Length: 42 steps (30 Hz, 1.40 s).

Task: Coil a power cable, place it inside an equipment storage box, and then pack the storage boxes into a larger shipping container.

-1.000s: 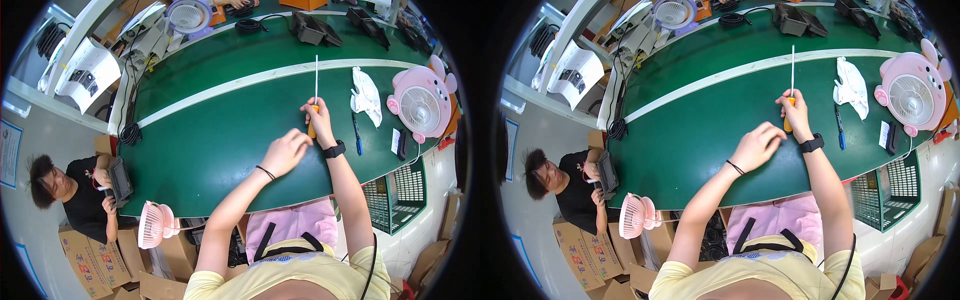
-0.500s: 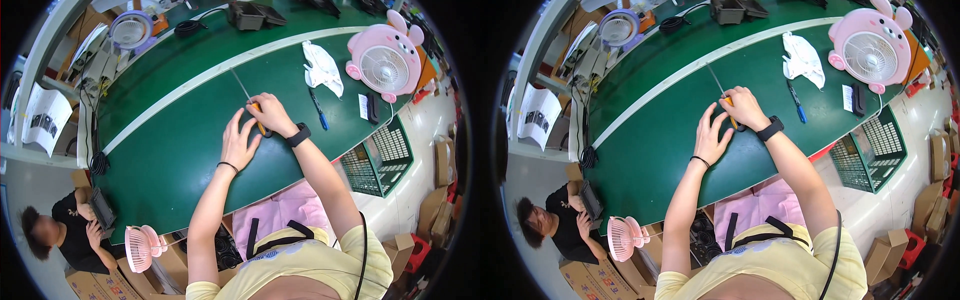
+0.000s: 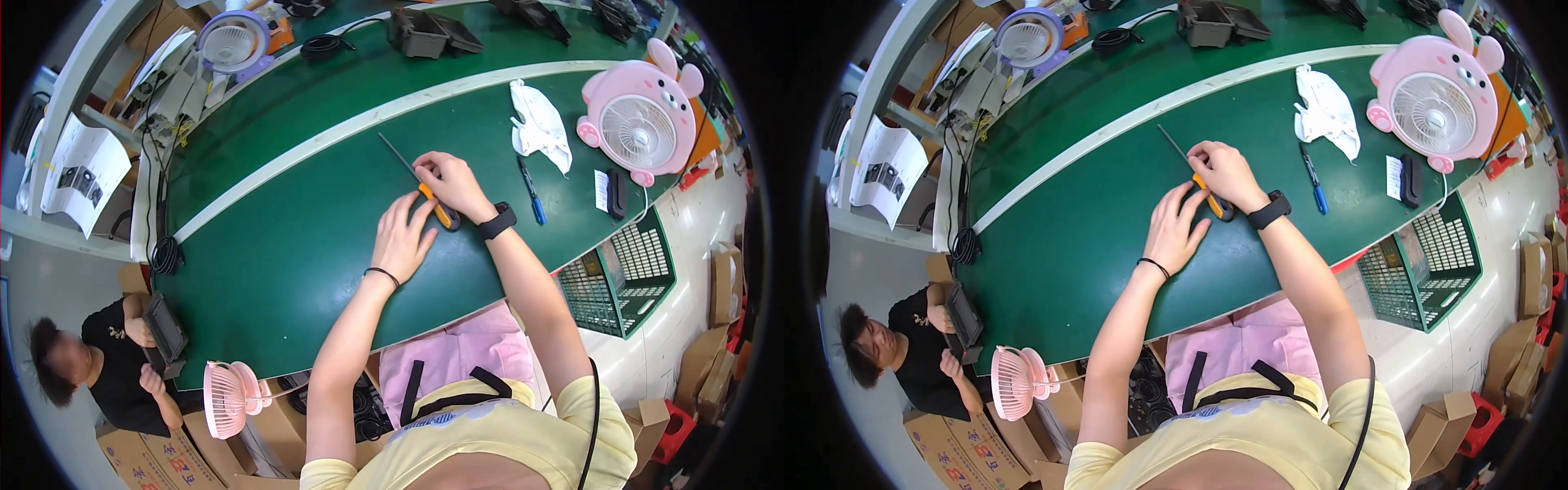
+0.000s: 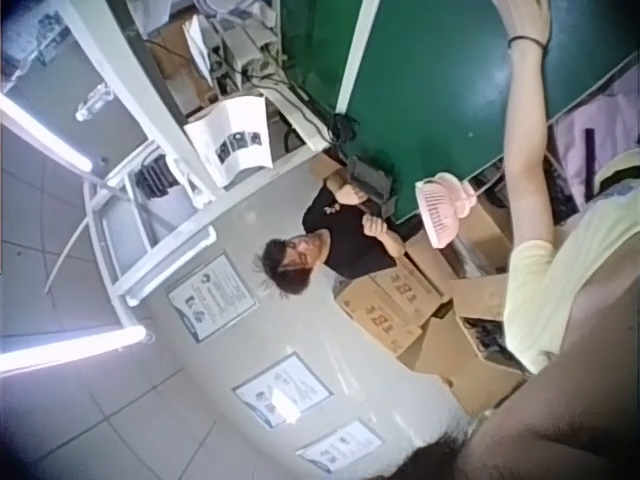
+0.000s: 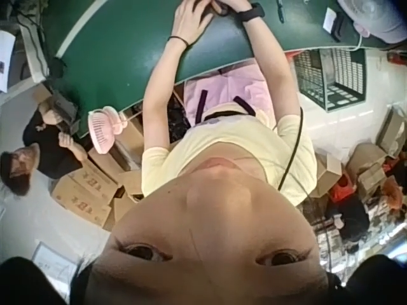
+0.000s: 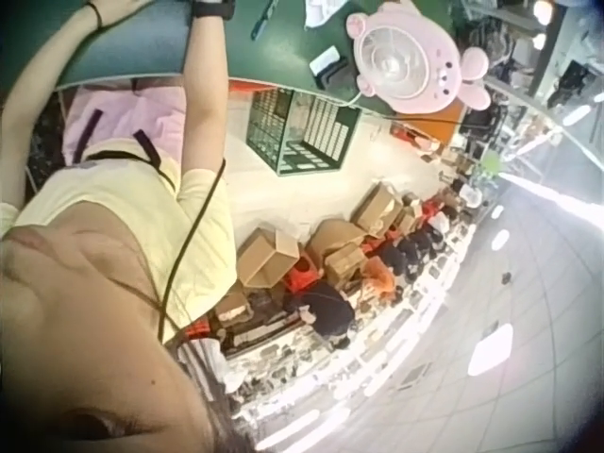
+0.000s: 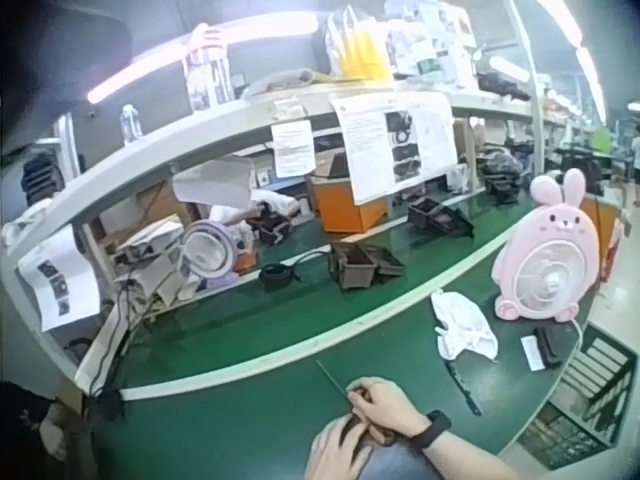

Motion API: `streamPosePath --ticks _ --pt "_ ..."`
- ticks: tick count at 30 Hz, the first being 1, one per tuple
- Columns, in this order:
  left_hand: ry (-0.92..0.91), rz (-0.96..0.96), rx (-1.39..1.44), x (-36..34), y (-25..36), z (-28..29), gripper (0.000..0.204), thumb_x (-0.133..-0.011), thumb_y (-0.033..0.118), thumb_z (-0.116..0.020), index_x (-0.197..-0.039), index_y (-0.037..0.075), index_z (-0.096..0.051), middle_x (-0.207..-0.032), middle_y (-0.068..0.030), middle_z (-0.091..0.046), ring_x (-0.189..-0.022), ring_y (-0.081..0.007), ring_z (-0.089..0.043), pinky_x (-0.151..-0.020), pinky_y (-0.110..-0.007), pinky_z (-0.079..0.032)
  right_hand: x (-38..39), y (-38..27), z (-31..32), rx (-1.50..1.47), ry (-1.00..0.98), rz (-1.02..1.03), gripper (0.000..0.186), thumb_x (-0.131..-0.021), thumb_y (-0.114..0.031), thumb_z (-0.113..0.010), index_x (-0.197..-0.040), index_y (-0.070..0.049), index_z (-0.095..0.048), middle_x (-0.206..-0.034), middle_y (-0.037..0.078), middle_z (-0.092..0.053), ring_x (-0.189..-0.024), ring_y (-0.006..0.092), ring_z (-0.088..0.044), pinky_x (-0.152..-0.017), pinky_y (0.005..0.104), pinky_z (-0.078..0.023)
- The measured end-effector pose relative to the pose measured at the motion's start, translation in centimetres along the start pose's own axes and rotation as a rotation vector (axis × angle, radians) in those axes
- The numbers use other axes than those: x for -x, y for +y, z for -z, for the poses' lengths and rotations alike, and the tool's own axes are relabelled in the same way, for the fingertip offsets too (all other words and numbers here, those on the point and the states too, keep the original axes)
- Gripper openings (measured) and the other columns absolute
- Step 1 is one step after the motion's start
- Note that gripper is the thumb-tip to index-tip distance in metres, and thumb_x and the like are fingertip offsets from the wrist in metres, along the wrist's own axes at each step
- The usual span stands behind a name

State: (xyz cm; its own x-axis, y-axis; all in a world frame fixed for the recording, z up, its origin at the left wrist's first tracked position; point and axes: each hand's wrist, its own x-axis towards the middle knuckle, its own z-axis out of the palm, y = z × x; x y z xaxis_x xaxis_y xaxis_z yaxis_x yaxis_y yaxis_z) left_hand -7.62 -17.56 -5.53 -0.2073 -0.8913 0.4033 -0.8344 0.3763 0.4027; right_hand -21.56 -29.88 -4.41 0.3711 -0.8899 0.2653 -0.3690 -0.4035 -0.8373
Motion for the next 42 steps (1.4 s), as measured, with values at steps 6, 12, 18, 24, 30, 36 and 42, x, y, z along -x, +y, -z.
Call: streamPosePath --ticks 6,12,18,24,30,36,42 --pt "-0.038 0.040 0.034 -0.3 0.3 0.6 0.054 -0.088 0.024 -0.065 -0.140 0.020 -0.050 -0.137 -0.0176 -0.047 -0.130 -0.0369 -0.044 -0.107 -0.049 -0.036 -9.9 3.0 1.1 0.039 0.159 0.056 0.023 -0.086 -0.016 -0.066 -0.106 -0.005 -0.070 -0.097 0.011 -0.072 -0.083 0.0224 -0.069 -0.078 0.0348 -0.054" --pt "-0.134 0.007 -0.045 -0.9 0.5 1.2 0.057 -0.085 0.024 -0.065 -0.140 0.033 -0.052 -0.134 -0.0177 -0.045 -0.129 -0.0374 -0.042 -0.105 -0.050 -0.034 -21.9 8.5 1.5 0.398 0.497 0.123 0.056 -0.078 -0.018 -0.073 -0.130 -0.014 -0.054 -0.129 0.019 -0.054 -0.122 0.0367 -0.049 -0.101 0.0456 -0.043" --pt "-0.098 0.069 0.122 -1.0 0.3 1.5 0.048 -0.078 0.032 -0.073 -0.122 0.020 -0.057 -0.130 -0.0188 -0.045 -0.129 -0.0382 -0.043 -0.103 -0.050 -0.035 -26.6 10.3 0.3 0.473 0.524 -0.049 0.078 -0.076 -0.046 -0.080 -0.142 -0.027 -0.043 -0.149 0.037 -0.022 -0.139 0.0505 -0.030 -0.111 0.0520 -0.031" --pt "-0.083 0.104 0.145 -1.0 0.3 1.4 0.050 -0.075 0.034 -0.078 -0.115 0.015 -0.054 -0.130 -0.0192 -0.043 -0.127 -0.0405 -0.044 -0.101 -0.050 -0.037 -27.2 9.0 -1.1 0.340 0.638 0.018 0.074 -0.069 -0.052 -0.085 -0.123 -0.012 -0.055 -0.150 0.035 -0.021 -0.124 0.0599 -0.041 -0.103 0.0522 -0.043" --pt "-0.024 0.181 0.191 -1.2 0.3 1.5 0.046 -0.077 0.028 -0.076 -0.116 0.014 -0.055 -0.128 -0.0194 -0.043 -0.124 -0.0406 -0.046 -0.101 -0.049 -0.039 -24.4 7.1 -0.4 0.287 0.552 0.036 0.061 -0.067 -0.050 -0.087 -0.098 -0.006 -0.057 -0.145 0.030 -0.030 -0.115 0.0493 -0.055 -0.096 0.0469 -0.049" --pt "-0.084 0.156 0.112 -1.0 0.3 1.5 0.049 -0.082 0.033 -0.072 -0.128 0.022 -0.058 -0.127 -0.0179 -0.044 -0.125 -0.0376 -0.045 -0.103 -0.049 -0.039 -22.0 6.5 0.4 0.273 0.510 0.001 0.060 -0.072 -0.043 -0.085 -0.113 -0.008 -0.058 -0.147 0.033 -0.027 -0.127 0.0494 -0.046 -0.100 0.0475 -0.047" --pt "-0.045 0.152 0.117 -0.9 0.2 1.1 0.044 -0.082 0.031 -0.072 -0.120 0.017 -0.058 -0.126 -0.0183 -0.044 -0.124 -0.0386 -0.045 -0.102 -0.049 -0.039 -19.9 6.4 1.4 0.178 0.660 0.103 0.044 -0.079 -0.024 -0.076 -0.116 -0.008 -0.057 -0.138 0.028 -0.039 -0.130 0.0428 -0.042 -0.106 0.0452 -0.040"
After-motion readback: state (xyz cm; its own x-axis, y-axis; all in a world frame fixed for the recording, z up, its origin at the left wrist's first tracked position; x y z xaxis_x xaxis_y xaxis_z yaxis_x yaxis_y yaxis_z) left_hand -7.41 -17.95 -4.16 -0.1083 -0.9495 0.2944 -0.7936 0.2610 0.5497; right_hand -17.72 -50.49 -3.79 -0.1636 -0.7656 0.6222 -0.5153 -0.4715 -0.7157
